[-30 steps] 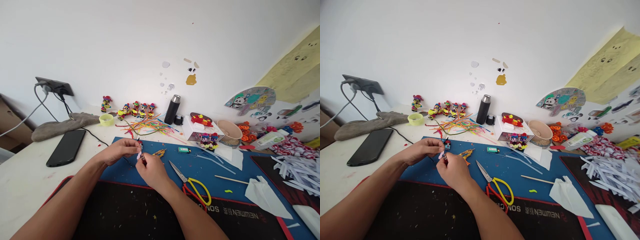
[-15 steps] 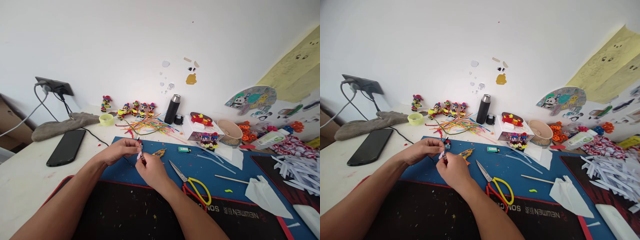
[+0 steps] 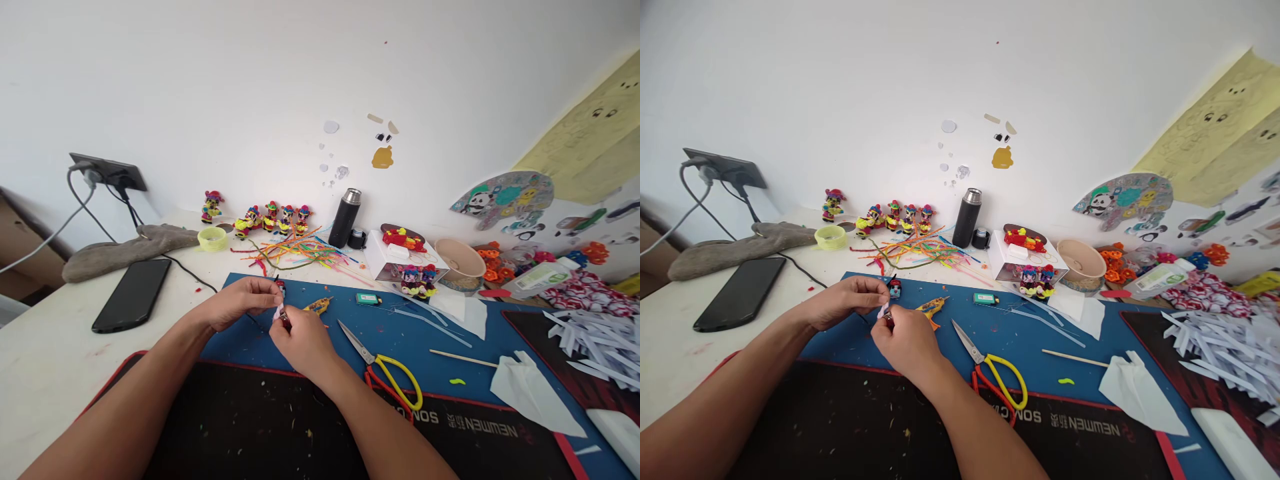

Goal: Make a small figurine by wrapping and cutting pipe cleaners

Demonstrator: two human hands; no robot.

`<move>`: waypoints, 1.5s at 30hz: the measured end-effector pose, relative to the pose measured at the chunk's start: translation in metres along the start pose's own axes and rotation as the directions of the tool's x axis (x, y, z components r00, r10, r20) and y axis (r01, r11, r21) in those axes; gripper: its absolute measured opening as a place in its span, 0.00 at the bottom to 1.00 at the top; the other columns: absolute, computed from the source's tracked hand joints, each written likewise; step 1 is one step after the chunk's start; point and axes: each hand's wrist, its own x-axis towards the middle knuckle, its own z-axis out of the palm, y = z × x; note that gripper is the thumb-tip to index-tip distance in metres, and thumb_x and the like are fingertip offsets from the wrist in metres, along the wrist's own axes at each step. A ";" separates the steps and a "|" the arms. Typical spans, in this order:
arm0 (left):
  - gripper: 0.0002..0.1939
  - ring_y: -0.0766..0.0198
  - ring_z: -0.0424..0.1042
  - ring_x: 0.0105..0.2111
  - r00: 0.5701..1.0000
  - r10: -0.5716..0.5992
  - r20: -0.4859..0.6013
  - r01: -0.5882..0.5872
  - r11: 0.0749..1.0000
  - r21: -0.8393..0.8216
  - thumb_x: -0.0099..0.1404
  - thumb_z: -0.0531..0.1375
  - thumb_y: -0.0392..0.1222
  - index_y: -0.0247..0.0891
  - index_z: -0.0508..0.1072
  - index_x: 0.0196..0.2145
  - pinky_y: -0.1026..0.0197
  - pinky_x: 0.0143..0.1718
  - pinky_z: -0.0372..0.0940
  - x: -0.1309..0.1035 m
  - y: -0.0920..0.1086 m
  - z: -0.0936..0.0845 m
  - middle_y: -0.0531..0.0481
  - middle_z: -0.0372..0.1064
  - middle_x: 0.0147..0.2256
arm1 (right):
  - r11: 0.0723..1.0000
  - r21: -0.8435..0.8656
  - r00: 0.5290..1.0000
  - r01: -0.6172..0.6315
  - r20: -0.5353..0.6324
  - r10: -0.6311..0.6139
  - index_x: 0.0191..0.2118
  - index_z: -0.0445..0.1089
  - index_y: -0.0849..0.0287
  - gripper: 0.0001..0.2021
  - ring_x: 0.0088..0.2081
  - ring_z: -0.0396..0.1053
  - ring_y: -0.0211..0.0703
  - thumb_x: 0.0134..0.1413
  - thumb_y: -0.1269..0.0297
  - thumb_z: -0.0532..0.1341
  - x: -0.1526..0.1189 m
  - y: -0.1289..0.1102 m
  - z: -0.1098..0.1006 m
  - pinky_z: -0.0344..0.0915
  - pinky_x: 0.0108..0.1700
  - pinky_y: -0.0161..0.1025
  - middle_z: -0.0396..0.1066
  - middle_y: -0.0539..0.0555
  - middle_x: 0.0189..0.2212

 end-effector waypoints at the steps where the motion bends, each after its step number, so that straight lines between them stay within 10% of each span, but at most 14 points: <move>1: 0.16 0.69 0.49 0.23 1.000 -0.002 0.000 0.002 1.000 0.004 0.54 0.74 0.52 0.36 0.80 0.28 0.63 0.24 0.44 0.000 0.000 0.000 0.55 0.62 0.23 | 1.000 0.004 1.000 0.001 -0.001 -0.001 0.27 0.66 0.58 0.10 0.26 0.58 0.37 0.61 0.66 0.61 0.000 0.000 0.000 0.46 0.30 0.37 0.70 0.49 0.24; 20: 0.20 0.68 0.59 0.22 0.968 0.078 -0.238 -0.107 0.988 -0.111 0.56 0.75 0.56 0.37 0.77 0.30 0.64 0.24 0.51 0.001 0.002 0.000 0.55 0.66 0.21 | 0.921 0.390 0.996 -0.013 -0.074 0.046 0.29 0.60 0.55 0.17 0.26 0.57 0.37 0.63 0.51 0.61 0.009 0.016 -0.010 0.53 0.30 0.36 0.60 0.44 0.22; 45: 0.22 0.59 0.73 0.30 0.979 0.139 -0.147 -0.130 0.989 0.066 0.61 0.70 0.62 0.38 0.77 0.33 0.60 0.33 0.65 0.002 0.003 0.017 0.47 0.78 0.31 | 0.824 0.566 0.966 0.039 -0.233 0.115 0.35 0.73 0.58 0.10 0.27 0.63 0.38 0.62 0.56 0.63 0.018 0.028 -0.007 0.61 0.30 0.35 0.67 0.47 0.25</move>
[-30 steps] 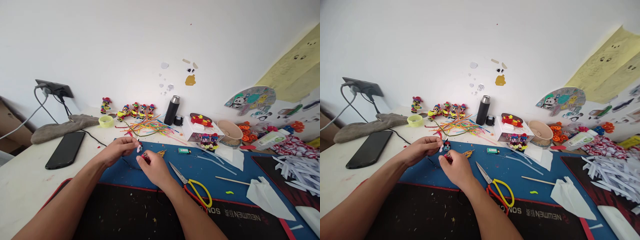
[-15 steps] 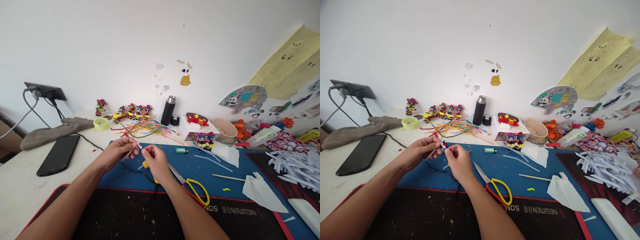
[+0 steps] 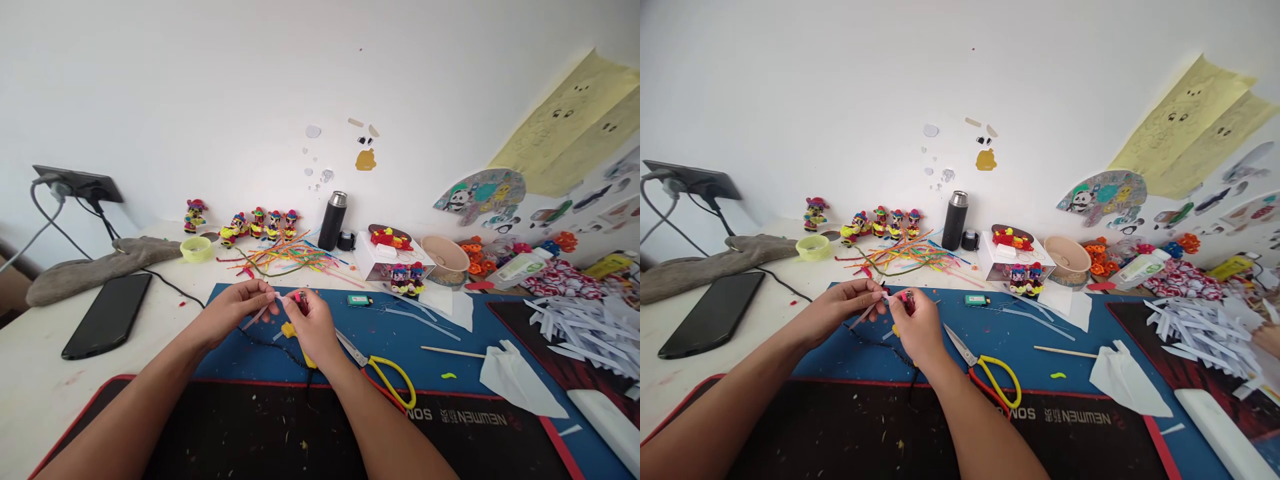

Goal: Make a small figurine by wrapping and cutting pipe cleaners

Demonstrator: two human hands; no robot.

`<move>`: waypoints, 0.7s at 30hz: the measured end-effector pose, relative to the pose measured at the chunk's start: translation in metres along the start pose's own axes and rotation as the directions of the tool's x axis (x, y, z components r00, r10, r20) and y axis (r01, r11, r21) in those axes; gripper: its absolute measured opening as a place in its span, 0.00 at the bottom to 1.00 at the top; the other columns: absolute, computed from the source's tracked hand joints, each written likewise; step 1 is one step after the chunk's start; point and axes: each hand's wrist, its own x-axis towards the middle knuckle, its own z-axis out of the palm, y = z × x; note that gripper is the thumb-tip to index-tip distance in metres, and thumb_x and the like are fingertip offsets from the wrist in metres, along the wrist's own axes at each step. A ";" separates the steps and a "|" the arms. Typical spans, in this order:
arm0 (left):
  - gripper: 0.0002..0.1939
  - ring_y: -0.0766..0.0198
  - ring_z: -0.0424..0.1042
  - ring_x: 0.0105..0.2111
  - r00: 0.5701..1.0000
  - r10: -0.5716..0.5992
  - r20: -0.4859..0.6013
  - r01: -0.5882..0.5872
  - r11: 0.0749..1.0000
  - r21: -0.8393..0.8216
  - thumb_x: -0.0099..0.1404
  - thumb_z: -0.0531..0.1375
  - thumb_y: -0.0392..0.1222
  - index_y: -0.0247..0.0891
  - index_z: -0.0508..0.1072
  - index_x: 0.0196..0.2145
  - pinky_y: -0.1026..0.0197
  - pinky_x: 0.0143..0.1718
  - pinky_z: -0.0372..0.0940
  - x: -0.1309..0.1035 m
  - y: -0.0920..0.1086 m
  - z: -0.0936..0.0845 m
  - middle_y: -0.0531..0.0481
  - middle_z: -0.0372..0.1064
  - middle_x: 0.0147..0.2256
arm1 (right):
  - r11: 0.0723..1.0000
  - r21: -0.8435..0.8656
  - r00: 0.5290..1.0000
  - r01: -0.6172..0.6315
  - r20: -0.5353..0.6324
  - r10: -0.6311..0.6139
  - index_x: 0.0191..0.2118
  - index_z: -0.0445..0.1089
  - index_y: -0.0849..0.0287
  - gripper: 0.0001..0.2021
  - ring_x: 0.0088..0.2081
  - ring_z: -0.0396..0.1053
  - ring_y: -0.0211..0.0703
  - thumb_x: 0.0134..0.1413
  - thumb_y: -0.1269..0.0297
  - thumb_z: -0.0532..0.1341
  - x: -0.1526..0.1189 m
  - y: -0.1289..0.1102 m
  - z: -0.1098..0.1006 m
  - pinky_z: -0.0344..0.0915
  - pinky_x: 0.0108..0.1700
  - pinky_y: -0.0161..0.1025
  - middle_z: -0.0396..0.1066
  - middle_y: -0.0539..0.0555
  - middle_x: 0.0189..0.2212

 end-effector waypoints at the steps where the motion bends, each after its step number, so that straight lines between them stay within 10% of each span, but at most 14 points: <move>1: 0.22 0.59 0.72 0.31 1.000 0.013 -0.005 -0.013 1.000 0.018 0.62 0.69 0.62 0.38 0.77 0.33 0.60 0.33 0.65 0.000 0.000 -0.001 0.47 0.78 0.32 | 1.000 -0.008 1.000 0.000 -0.003 0.000 0.35 0.73 0.58 0.10 0.27 0.63 0.38 0.62 0.56 0.63 0.000 0.000 -0.001 0.61 0.31 0.35 0.67 0.47 0.25; 21: 0.24 0.61 0.65 0.30 0.992 0.075 -0.102 -0.050 0.972 0.227 0.60 0.68 0.65 0.39 0.77 0.30 0.61 0.33 0.60 -0.001 0.001 -0.005 0.53 0.69 0.27 | 0.999 -0.053 0.999 0.013 0.036 -0.011 0.38 0.74 0.57 0.12 0.27 0.65 0.38 0.64 0.54 0.63 -0.002 0.000 -0.001 0.62 0.30 0.35 0.71 0.48 0.27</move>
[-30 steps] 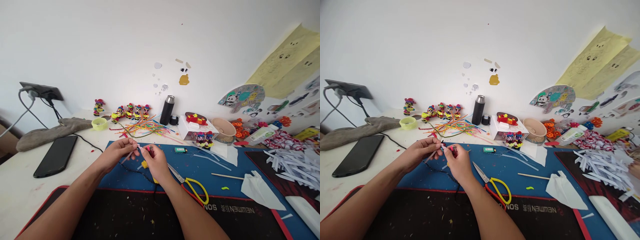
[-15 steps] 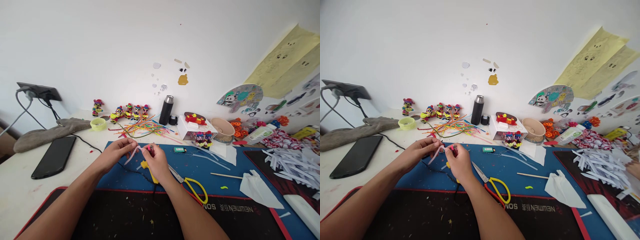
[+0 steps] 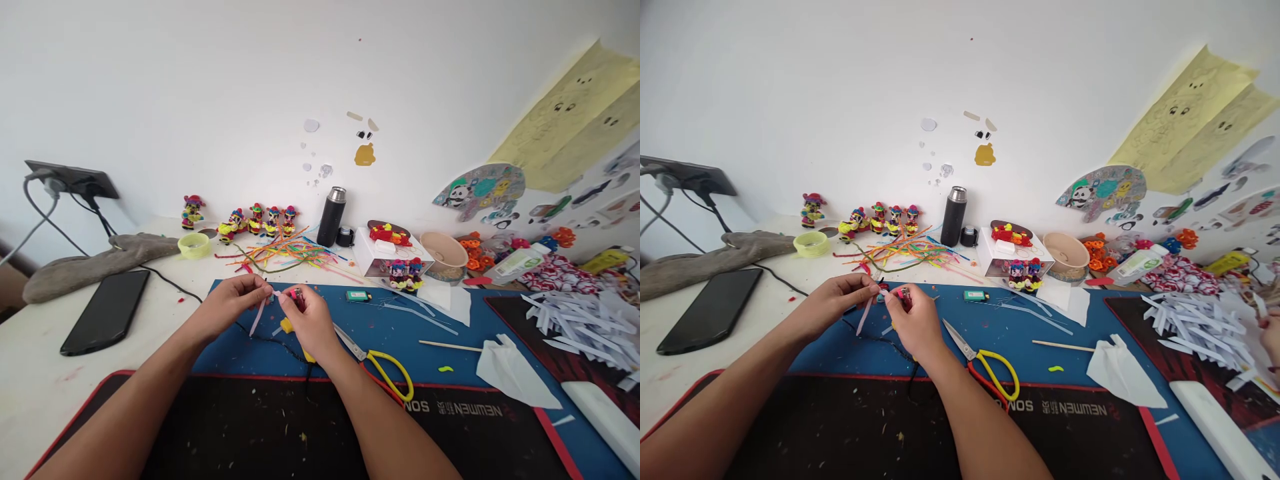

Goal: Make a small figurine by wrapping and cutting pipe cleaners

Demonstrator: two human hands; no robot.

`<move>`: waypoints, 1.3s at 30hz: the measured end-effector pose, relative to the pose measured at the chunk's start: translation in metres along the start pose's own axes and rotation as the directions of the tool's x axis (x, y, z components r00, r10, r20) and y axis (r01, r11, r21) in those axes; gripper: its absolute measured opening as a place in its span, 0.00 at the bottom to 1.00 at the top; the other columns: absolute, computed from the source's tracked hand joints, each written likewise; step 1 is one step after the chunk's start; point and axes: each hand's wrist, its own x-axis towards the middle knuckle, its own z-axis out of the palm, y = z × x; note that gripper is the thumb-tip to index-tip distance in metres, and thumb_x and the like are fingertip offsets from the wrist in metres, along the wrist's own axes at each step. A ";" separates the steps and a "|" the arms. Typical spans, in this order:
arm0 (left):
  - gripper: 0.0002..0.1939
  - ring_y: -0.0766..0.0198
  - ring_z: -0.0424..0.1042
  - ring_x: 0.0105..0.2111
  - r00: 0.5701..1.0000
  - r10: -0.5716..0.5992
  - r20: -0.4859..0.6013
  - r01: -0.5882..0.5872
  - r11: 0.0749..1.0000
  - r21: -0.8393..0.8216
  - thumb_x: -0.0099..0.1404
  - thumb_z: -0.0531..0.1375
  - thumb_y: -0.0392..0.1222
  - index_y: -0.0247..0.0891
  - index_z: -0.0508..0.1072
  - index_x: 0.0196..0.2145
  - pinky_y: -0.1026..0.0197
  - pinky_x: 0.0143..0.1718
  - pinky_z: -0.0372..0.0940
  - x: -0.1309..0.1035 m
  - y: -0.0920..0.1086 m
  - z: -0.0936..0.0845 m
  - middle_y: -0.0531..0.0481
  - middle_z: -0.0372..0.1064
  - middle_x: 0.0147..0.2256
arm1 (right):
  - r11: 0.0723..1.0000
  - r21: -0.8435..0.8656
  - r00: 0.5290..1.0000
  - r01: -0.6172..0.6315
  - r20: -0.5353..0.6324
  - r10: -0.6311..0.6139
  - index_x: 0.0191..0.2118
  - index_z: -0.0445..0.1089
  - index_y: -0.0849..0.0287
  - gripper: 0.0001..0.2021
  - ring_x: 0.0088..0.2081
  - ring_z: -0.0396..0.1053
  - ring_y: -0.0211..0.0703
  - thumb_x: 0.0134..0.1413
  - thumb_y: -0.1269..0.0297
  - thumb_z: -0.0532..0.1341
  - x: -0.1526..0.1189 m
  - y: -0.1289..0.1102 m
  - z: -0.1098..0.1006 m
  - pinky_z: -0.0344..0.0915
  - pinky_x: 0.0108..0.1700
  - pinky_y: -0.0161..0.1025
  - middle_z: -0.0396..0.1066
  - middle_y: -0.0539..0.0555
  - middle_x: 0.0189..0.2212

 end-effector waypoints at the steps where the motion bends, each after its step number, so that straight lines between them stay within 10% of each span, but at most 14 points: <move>1: 0.24 0.61 0.65 0.30 1.000 -0.002 -0.006 0.002 1.000 -0.003 0.60 0.68 0.65 0.39 0.77 0.29 0.61 0.33 0.60 0.000 0.001 0.000 0.53 0.69 0.26 | 1.000 -0.004 1.000 0.001 0.001 -0.001 0.38 0.75 0.57 0.12 0.27 0.65 0.38 0.64 0.54 0.63 0.000 0.000 0.000 0.62 0.29 0.35 0.71 0.48 0.27; 39: 0.25 0.61 0.64 0.29 0.992 -0.068 0.109 0.077 0.994 -0.077 0.61 0.67 0.66 0.39 0.75 0.27 0.61 0.32 0.60 -0.002 0.006 0.005 0.53 0.67 0.26 | 0.999 -0.054 0.999 -0.003 -0.047 0.000 0.32 0.69 0.56 0.10 0.26 0.64 0.38 0.62 0.57 0.62 0.002 0.001 0.000 0.60 0.30 0.36 0.68 0.46 0.24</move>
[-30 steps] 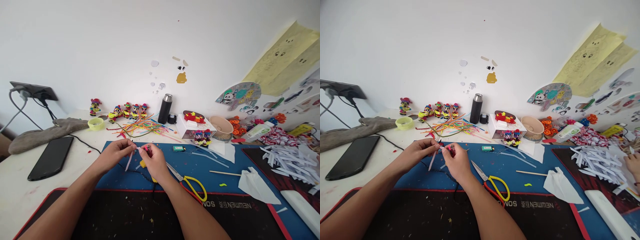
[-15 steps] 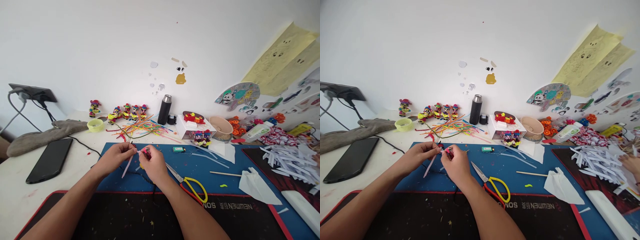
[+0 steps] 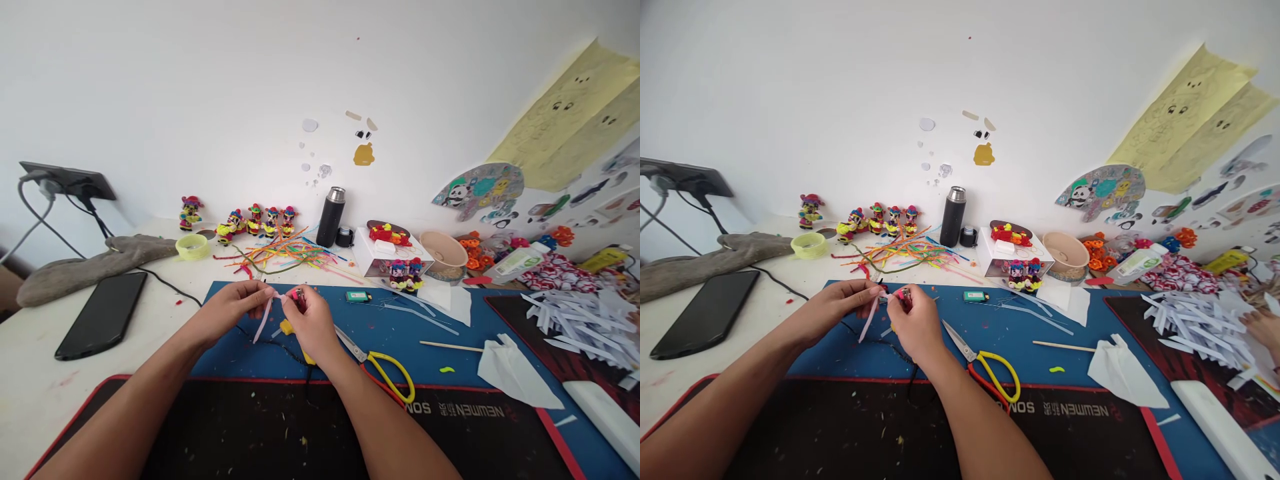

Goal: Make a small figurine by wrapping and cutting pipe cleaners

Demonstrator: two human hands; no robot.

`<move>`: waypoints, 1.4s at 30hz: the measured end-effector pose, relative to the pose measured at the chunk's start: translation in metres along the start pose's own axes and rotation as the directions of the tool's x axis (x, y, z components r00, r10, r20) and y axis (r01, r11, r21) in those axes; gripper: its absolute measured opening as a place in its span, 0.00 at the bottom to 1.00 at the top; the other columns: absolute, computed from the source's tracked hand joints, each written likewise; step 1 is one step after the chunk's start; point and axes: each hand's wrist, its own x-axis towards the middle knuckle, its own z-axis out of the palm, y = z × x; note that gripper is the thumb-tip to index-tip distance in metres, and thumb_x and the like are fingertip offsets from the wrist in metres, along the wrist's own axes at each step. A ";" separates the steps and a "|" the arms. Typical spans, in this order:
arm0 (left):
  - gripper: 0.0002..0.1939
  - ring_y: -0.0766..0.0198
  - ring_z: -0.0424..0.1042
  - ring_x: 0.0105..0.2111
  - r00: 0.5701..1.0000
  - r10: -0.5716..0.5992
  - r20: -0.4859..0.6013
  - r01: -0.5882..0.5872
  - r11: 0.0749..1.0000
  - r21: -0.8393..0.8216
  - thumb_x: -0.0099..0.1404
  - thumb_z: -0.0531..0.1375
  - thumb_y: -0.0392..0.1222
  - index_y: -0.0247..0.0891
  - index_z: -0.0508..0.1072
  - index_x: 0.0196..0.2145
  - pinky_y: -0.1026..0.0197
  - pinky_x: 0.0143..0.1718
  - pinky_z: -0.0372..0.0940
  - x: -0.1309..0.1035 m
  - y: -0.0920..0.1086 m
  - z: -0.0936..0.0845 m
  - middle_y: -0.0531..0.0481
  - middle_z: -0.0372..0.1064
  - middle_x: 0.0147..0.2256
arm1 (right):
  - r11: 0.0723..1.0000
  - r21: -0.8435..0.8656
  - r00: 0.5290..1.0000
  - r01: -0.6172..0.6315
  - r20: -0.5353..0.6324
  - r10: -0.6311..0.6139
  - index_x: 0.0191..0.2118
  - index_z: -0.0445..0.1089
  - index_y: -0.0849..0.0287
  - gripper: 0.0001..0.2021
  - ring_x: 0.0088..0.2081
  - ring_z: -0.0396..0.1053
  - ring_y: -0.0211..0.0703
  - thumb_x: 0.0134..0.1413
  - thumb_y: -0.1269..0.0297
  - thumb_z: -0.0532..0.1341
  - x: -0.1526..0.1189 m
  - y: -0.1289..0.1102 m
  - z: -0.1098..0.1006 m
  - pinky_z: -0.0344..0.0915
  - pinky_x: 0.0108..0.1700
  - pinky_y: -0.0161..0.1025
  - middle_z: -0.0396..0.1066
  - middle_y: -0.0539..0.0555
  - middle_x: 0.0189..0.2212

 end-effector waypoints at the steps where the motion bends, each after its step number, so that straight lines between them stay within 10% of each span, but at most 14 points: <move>1: 0.25 0.61 0.64 0.29 1.000 -0.001 0.008 0.001 1.000 0.002 0.61 0.67 0.66 0.39 0.75 0.28 0.60 0.32 0.61 0.000 0.000 -0.001 0.53 0.67 0.26 | 1.000 0.008 1.000 -0.001 -0.003 0.001 0.32 0.69 0.56 0.10 0.26 0.63 0.38 0.62 0.57 0.62 0.000 0.000 0.000 0.60 0.30 0.36 0.68 0.46 0.24; 42: 0.21 0.52 0.73 0.38 0.991 0.131 -0.039 -0.109 0.932 0.345 0.64 0.63 0.63 0.42 0.79 0.31 0.57 0.42 0.65 -0.003 0.004 -0.006 0.49 0.78 0.33 | 0.994 0.092 0.987 -0.056 0.155 0.041 0.33 0.73 0.57 0.11 0.27 0.65 0.38 0.64 0.57 0.62 0.000 0.002 0.000 0.62 0.31 0.35 0.75 0.49 0.28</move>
